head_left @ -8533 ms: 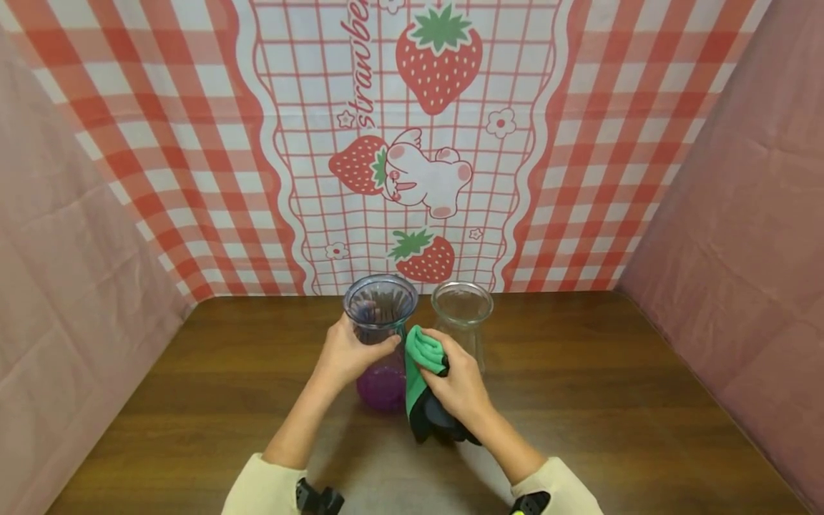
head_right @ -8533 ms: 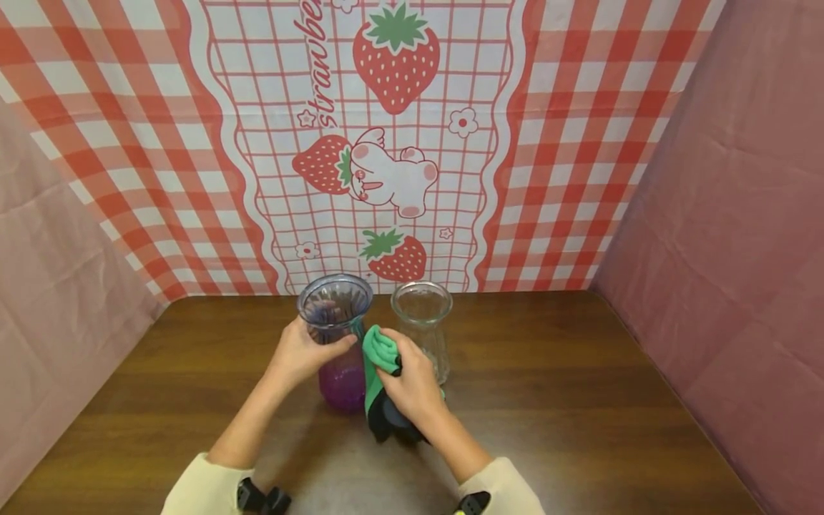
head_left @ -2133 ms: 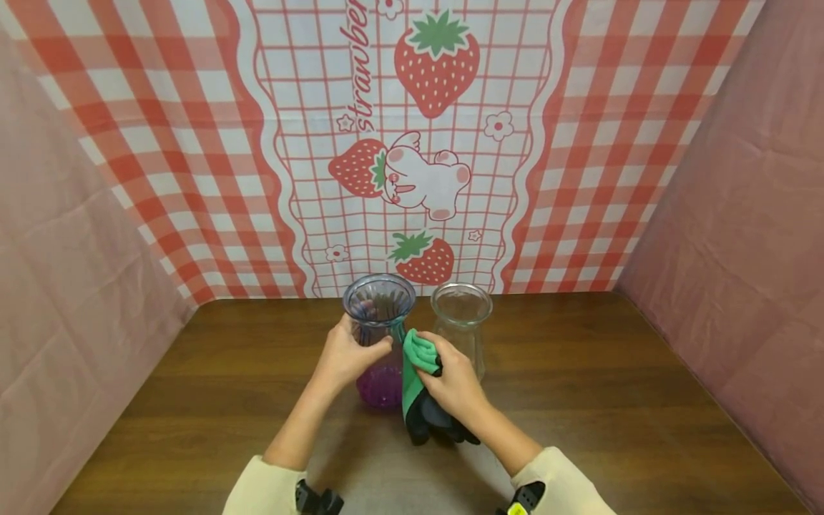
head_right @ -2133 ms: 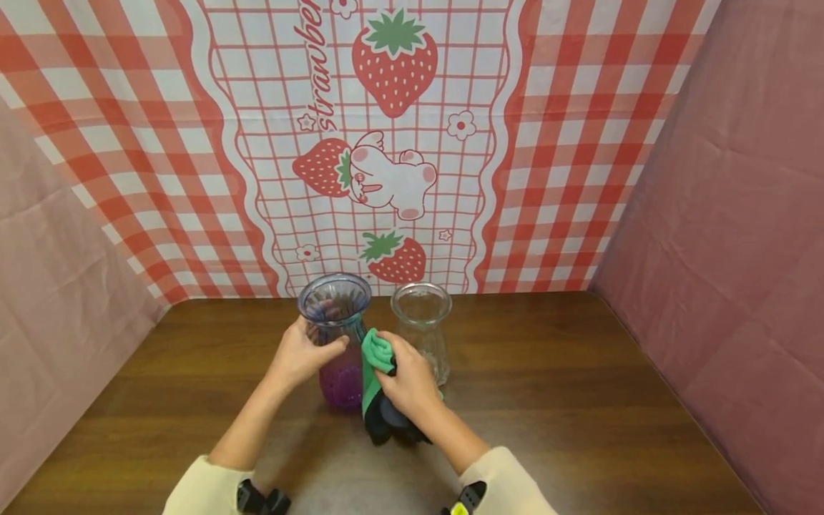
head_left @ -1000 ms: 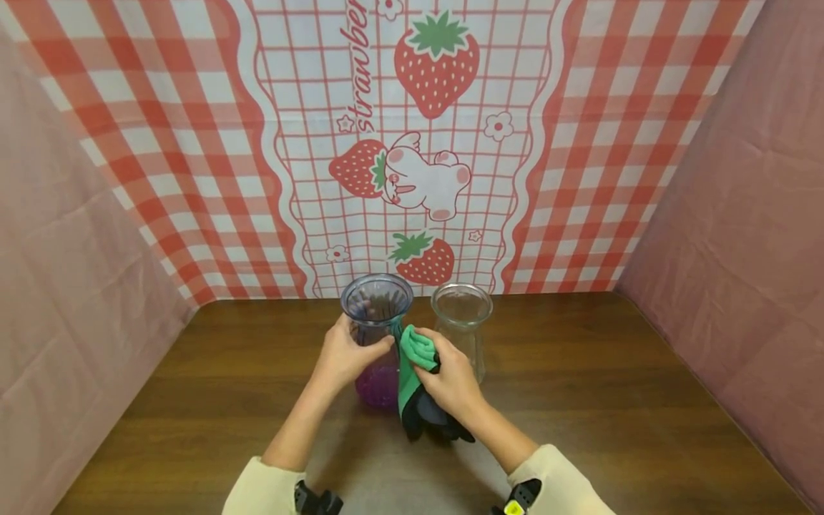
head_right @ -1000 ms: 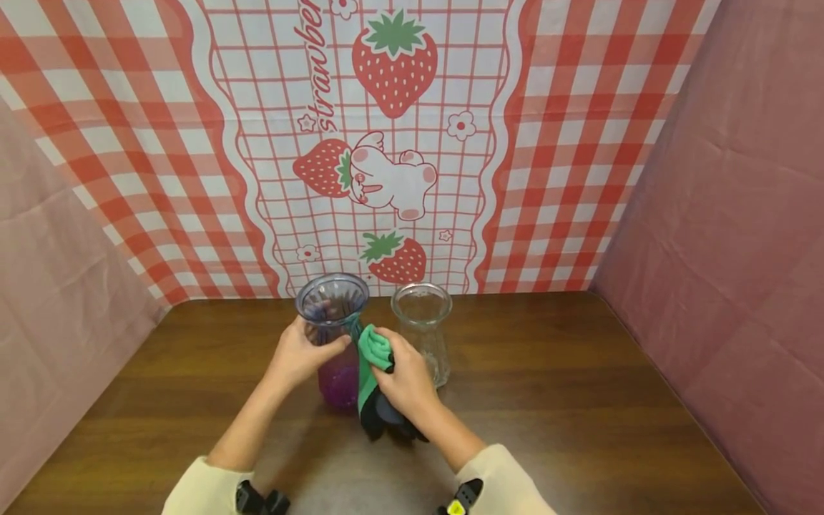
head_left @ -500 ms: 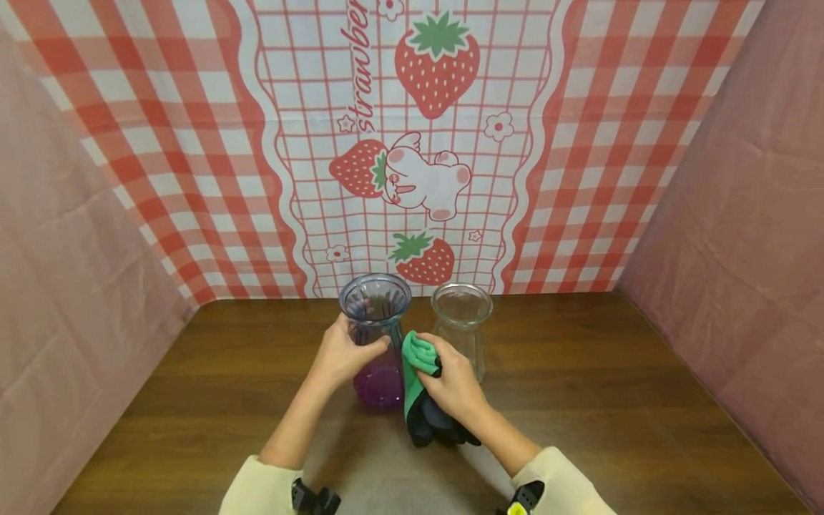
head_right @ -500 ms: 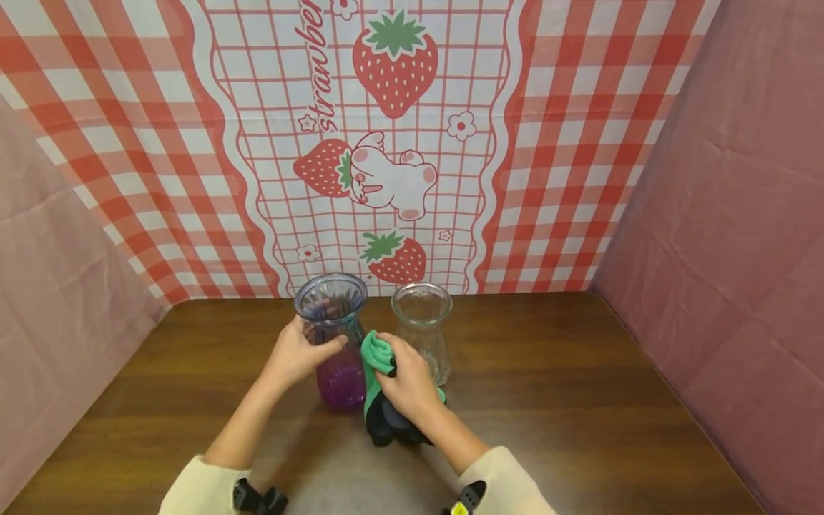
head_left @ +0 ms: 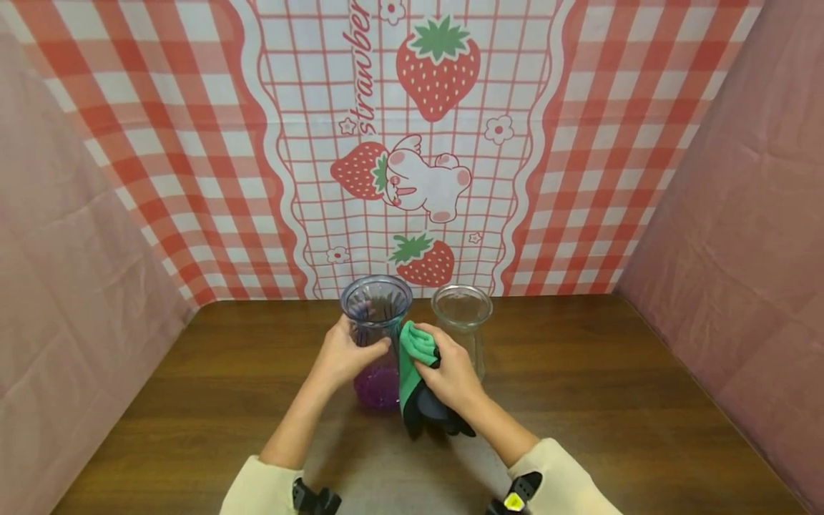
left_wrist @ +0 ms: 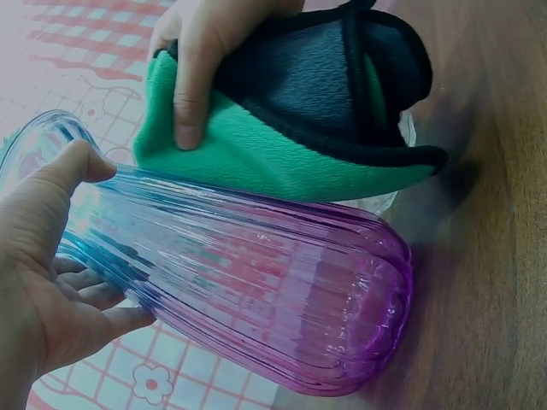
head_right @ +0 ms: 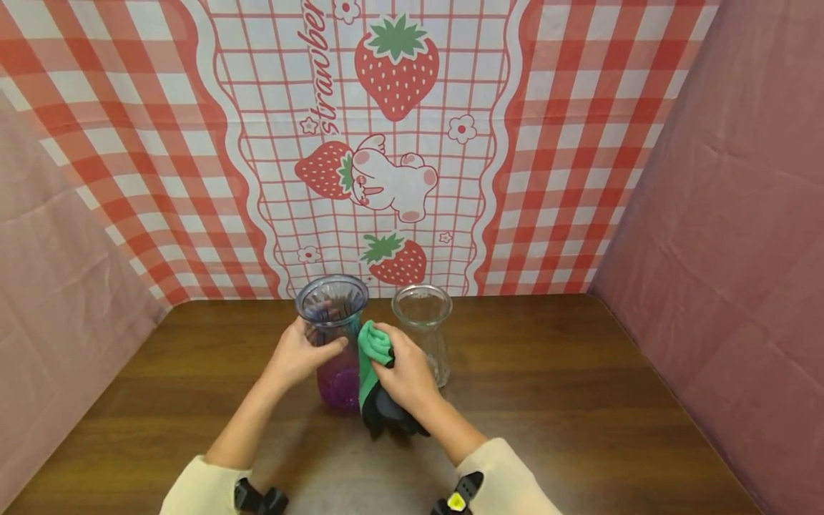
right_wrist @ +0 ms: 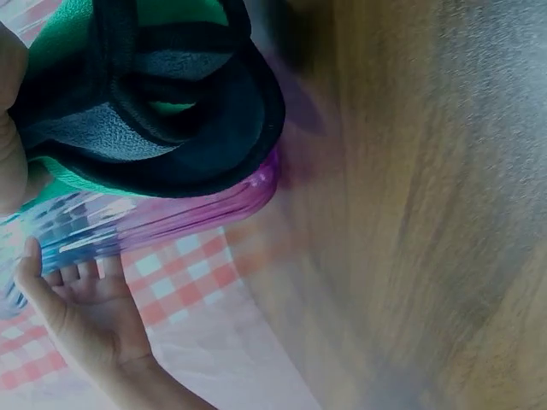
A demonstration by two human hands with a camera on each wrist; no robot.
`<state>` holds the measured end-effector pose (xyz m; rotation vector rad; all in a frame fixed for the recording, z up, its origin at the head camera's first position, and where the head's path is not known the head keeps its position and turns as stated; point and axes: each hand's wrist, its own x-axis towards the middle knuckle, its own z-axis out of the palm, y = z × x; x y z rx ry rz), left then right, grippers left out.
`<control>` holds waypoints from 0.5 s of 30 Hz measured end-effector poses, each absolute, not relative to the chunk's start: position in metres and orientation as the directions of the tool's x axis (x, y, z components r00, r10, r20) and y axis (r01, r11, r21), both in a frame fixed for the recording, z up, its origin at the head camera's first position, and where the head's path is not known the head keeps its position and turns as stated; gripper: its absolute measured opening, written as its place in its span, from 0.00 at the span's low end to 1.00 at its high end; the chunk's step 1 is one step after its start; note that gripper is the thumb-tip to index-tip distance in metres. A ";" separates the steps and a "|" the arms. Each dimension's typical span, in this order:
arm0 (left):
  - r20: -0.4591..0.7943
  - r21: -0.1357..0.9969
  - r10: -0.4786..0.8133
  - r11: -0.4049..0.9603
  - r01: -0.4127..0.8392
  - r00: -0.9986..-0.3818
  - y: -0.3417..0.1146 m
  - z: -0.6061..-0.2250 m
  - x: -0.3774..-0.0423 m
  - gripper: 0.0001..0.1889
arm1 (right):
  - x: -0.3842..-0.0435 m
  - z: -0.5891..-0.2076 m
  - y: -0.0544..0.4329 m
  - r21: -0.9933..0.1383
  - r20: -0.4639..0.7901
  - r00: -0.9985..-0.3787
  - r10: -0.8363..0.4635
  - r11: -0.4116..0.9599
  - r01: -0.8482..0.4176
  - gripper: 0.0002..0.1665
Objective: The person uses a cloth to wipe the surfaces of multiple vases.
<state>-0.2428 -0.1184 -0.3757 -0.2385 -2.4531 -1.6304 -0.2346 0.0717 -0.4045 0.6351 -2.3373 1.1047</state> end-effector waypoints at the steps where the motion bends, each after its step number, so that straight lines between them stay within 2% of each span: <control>1: 0.243 0.892 0.033 0.385 0.237 -0.969 -0.118 -0.376 -0.243 0.32 | -0.234 -0.406 0.072 -0.581 0.580 -0.788 -0.204 0.575 -0.576 0.30; 7: 0.224 0.904 0.049 0.364 0.226 -0.973 -0.118 -0.376 -0.244 0.35 | -0.231 -0.414 0.076 -0.583 0.507 -0.830 -0.233 0.617 -0.529 0.30; 11: 0.205 0.920 0.038 0.333 0.206 -0.978 -0.116 -0.376 -0.244 0.38 | -0.230 -0.417 0.078 -0.548 0.487 -0.833 -0.264 0.650 -0.526 0.30; 15: 0.236 0.918 0.010 0.325 0.227 -0.972 -0.114 -0.378 -0.244 0.38 | -0.229 -0.419 0.079 -0.553 0.499 -0.827 -0.258 0.641 -0.533 0.29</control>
